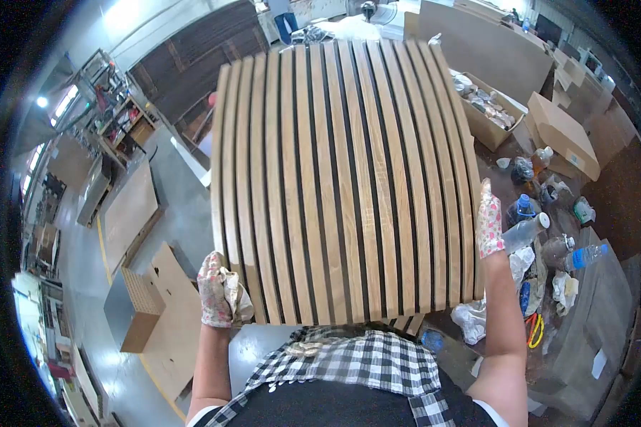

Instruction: The person wipes and cleans a slatted wooden furniture panel by hand using a cloth and a blue spray bottle, applying liquid to different sections and rubbing the surfaces.

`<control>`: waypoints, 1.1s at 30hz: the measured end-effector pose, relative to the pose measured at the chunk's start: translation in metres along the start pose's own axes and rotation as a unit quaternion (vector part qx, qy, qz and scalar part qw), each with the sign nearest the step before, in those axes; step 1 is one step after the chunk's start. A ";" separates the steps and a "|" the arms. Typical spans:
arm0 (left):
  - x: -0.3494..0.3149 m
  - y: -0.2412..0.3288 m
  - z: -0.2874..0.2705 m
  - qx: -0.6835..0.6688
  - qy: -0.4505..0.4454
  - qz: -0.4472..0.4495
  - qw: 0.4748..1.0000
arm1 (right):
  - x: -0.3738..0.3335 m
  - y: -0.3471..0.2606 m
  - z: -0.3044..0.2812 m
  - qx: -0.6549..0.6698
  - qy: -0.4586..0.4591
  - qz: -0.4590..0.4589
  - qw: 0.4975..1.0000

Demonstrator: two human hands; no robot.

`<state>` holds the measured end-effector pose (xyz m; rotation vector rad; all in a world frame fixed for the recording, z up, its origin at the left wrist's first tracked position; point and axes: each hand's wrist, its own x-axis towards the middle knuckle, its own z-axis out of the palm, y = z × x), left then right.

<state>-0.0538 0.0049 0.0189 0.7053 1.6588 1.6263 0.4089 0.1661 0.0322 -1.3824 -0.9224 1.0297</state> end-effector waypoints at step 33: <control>0.013 0.000 0.011 0.380 -0.019 0.385 0.841 | 0.063 0.046 -0.038 -0.681 -0.227 -0.119 0.686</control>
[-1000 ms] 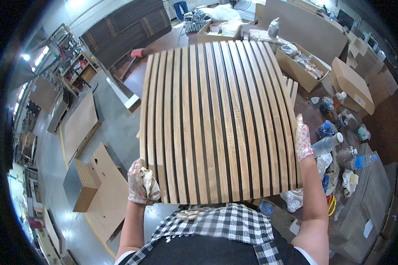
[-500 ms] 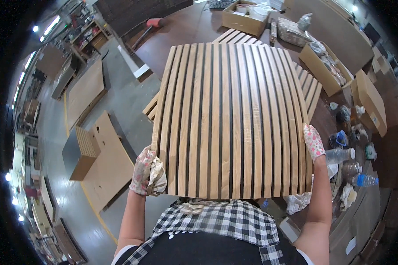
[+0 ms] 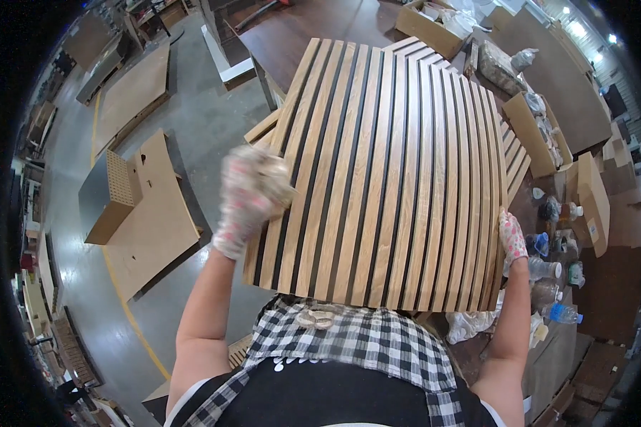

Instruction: The person wipes and cleans a slatted wooden furniture panel by hand using a cloth and a blue spray bottle, applying liquid to different sections and rubbing the surfaces.

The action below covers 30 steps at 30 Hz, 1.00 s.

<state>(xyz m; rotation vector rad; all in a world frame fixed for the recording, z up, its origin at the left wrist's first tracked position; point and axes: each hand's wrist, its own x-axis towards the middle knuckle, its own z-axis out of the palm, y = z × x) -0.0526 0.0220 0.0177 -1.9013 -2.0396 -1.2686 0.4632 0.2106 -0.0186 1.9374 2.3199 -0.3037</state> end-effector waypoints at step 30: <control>-0.049 -0.022 -0.006 -0.406 -0.207 -0.481 0.749 | -0.009 -0.010 0.010 0.051 0.016 -0.095 0.994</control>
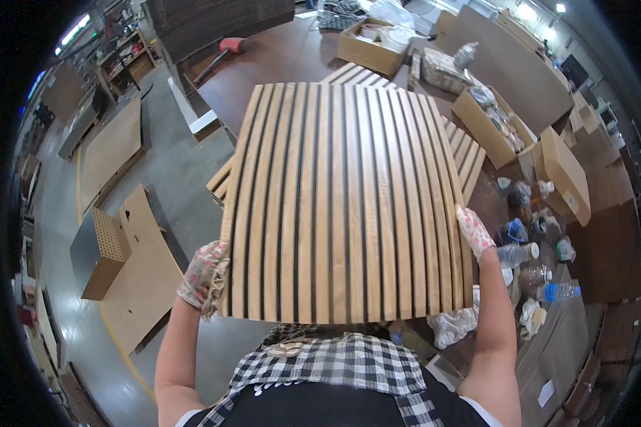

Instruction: The person wipes and cleans a slatted wooden furniture panel by hand using a cloth and a blue spray bottle, applying liquid to different sections and rubbing the surfaces.

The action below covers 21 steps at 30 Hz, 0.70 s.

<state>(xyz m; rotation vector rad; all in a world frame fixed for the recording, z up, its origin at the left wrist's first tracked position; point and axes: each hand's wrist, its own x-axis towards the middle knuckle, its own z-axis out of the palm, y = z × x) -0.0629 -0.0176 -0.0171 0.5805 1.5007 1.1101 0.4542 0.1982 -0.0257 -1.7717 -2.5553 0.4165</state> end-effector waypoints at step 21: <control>0.009 0.026 -0.011 -0.058 0.067 -0.035 0.995 | 0.038 -0.020 -0.007 0.448 0.014 0.102 0.888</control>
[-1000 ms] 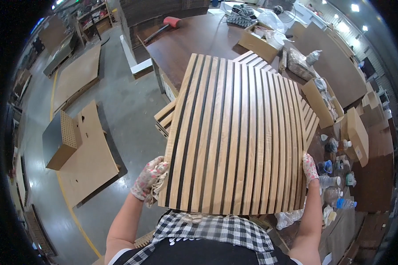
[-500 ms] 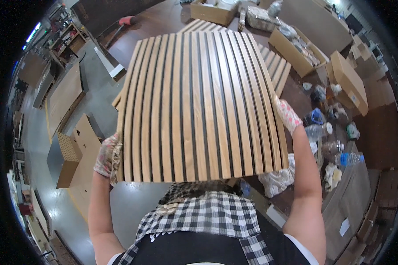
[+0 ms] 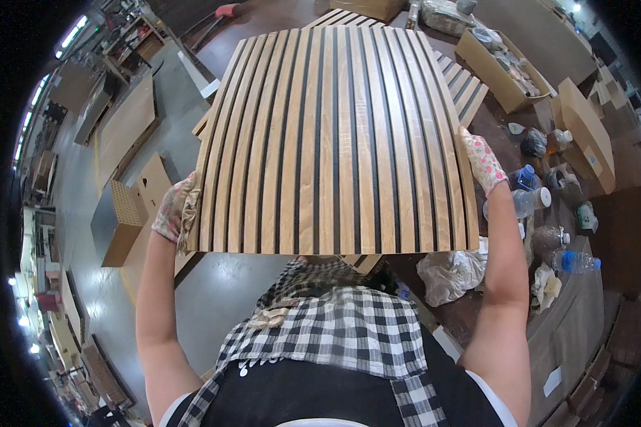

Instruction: The person wipes and cleans a slatted wooden furniture panel by hand using a cloth and a blue spray bottle, applying liquid to different sections and rubbing the surfaces.

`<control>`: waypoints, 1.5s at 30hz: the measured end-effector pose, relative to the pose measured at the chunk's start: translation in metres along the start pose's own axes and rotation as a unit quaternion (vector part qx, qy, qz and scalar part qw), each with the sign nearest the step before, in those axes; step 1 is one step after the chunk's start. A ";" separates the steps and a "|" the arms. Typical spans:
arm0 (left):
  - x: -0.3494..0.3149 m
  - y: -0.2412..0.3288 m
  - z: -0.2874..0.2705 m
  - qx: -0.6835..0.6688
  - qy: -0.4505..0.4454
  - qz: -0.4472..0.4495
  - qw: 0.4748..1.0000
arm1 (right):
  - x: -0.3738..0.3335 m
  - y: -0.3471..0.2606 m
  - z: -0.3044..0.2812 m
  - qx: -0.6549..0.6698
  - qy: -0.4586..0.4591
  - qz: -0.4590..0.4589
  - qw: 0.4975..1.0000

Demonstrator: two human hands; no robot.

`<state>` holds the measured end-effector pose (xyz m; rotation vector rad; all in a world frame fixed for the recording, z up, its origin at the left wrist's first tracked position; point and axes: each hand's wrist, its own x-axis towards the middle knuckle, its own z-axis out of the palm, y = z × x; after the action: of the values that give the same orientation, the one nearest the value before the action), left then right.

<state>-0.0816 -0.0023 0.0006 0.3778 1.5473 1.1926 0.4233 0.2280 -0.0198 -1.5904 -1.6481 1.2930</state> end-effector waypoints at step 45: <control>-0.132 -0.136 -0.101 -0.151 0.298 0.163 0.928 | -0.082 -0.257 0.085 -0.201 -0.026 -0.392 0.897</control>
<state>-0.0766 -0.2109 -0.0499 0.0612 1.8088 1.9068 0.2448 0.1610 0.1895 -0.8731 -2.3471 0.5909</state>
